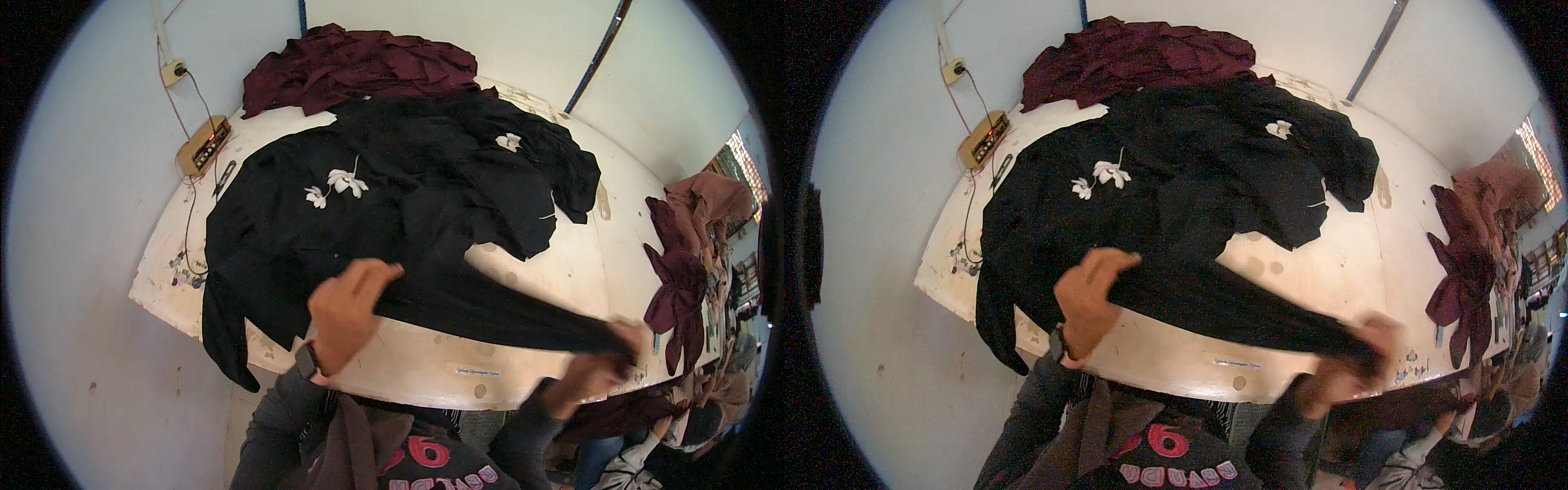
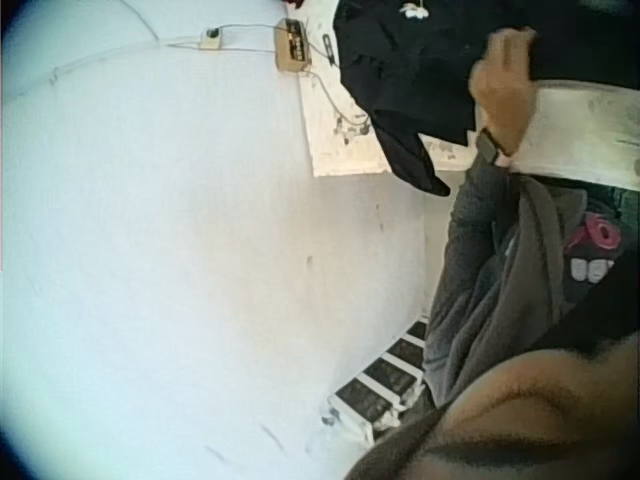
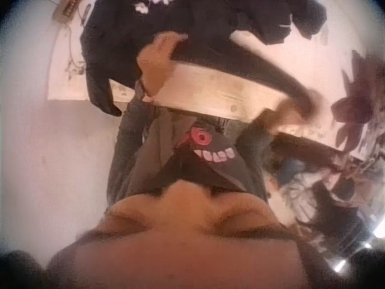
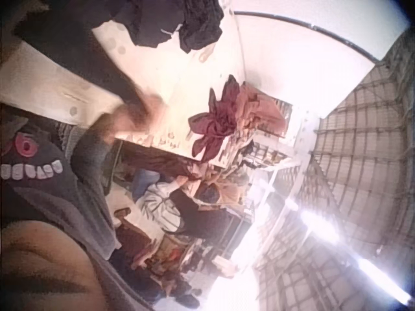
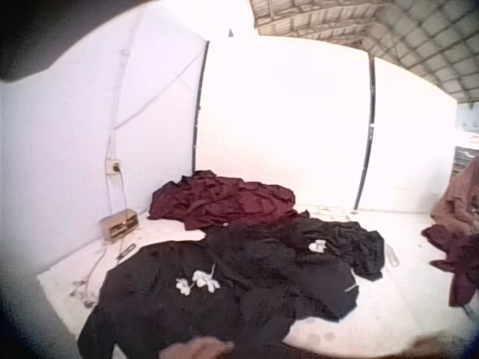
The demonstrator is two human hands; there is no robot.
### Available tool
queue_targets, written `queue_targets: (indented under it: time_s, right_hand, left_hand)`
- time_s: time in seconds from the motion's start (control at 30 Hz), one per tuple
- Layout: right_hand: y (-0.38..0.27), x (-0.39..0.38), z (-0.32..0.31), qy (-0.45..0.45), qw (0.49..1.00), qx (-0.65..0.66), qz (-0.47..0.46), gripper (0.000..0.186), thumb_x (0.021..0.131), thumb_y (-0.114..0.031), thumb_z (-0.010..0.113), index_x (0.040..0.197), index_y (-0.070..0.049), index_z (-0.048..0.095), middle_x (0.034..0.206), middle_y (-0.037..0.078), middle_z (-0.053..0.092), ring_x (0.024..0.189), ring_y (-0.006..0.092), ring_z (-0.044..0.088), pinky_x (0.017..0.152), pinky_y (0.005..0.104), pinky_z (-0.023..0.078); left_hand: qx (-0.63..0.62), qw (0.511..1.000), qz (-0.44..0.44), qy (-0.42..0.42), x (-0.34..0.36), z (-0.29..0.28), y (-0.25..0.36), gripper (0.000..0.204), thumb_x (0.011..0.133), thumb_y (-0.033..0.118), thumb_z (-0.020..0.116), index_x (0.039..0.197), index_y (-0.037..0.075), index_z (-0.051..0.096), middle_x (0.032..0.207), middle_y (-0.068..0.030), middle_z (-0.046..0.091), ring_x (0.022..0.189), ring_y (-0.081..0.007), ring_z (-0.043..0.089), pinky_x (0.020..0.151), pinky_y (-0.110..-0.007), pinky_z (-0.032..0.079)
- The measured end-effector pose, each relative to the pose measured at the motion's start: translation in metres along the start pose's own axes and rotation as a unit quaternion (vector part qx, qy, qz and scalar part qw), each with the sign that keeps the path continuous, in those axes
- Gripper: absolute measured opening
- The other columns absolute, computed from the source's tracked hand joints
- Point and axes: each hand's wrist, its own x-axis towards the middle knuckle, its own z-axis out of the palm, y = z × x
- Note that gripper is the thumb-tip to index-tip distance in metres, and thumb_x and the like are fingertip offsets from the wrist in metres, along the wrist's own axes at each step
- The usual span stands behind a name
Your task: The person uses a small blade to cut a black garment on a white table. They repeatedly lift, fold, and trim sections of the fabric, then place the cut pieces aside. The task continues with consistent hand movements and tool use throughout the clip.
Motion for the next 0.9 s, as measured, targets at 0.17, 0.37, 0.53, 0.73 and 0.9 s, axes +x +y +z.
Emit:
queue_targets:
  time_s: [0.17, 0.37, 0.53, 0.73, 0.9]
  right_hand:
    - [0.027, 0.064, -0.144, 0.319, 0.933, -0.153, -0.067, 0.026, 0.083, -0.014, 0.068, 0.106, -0.003, 0.074, 0.09, 0.007, 0.072, 0.079, 0.018, 0.06, 0.072, 0.0318, 0.047]
    - [0.051, 0.099, -0.218, 0.407, 0.875, -0.254, -0.067, 0.027, 0.094, -0.019, 0.067, 0.115, -0.002, 0.072, 0.101, 0.008, 0.074, 0.088, 0.0187, 0.066, 0.08, 0.0304, 0.052]
    - [0.13, 0.165, -0.207, 0.057, 0.95, -0.304, -0.036, 0.025, 0.099, -0.018, 0.067, 0.116, -0.001, 0.073, 0.099, 0.005, 0.074, 0.084, 0.0189, 0.066, 0.076, 0.03, 0.053]
    - [0.129, 0.129, -0.056, 0.027, 0.767, -0.633, 0.107, 0.035, 0.089, -0.035, 0.071, 0.122, -0.02, 0.071, 0.1, 0.009, 0.076, 0.09, 0.0309, 0.073, 0.073, 0.0436, 0.055]
    - [0.103, 0.082, -0.011, -0.046, 0.889, -0.449, 0.079, 0.042, 0.09, -0.028, 0.077, 0.128, -0.018, 0.064, 0.091, 0.005, 0.069, 0.078, 0.0165, 0.064, 0.069, 0.0333, 0.051]
  left_hand:
    - [0.118, 0.988, -0.098, 0.027, -0.008, -0.041, -0.057, 0.043, 0.069, -0.005, 0.067, 0.108, 0.012, 0.074, 0.112, -0.0063, 0.073, 0.092, -0.0268, 0.069, 0.075, -0.039, 0.048]
    - [-0.316, 0.827, 0.0, -0.466, -0.007, -0.149, -0.103, 0.043, 0.069, 0.01, 0.086, 0.107, -0.001, 0.069, 0.099, -0.0183, 0.07, 0.092, -0.0339, 0.069, 0.084, -0.044, 0.052]
    - [-0.221, 0.842, -0.074, -0.486, 0.057, -0.166, -0.146, 0.062, 0.067, 0.024, 0.091, 0.117, -0.002, 0.063, 0.111, -0.0116, 0.07, 0.103, -0.0168, 0.066, 0.091, -0.035, 0.052]
    - [0.094, 0.971, 0.01, -0.218, 0.106, -0.071, -0.155, 0.054, 0.082, 0.017, 0.079, 0.131, 0.003, 0.061, 0.122, -0.014, 0.067, 0.114, -0.0264, 0.064, 0.102, -0.038, 0.047]
    - [-0.105, 0.986, 0.004, -0.128, 0.094, -0.035, -0.091, 0.042, 0.087, 0.023, 0.076, 0.123, 0.005, 0.065, 0.107, -0.0171, 0.07, 0.101, -0.0333, 0.069, 0.089, -0.041, 0.054]
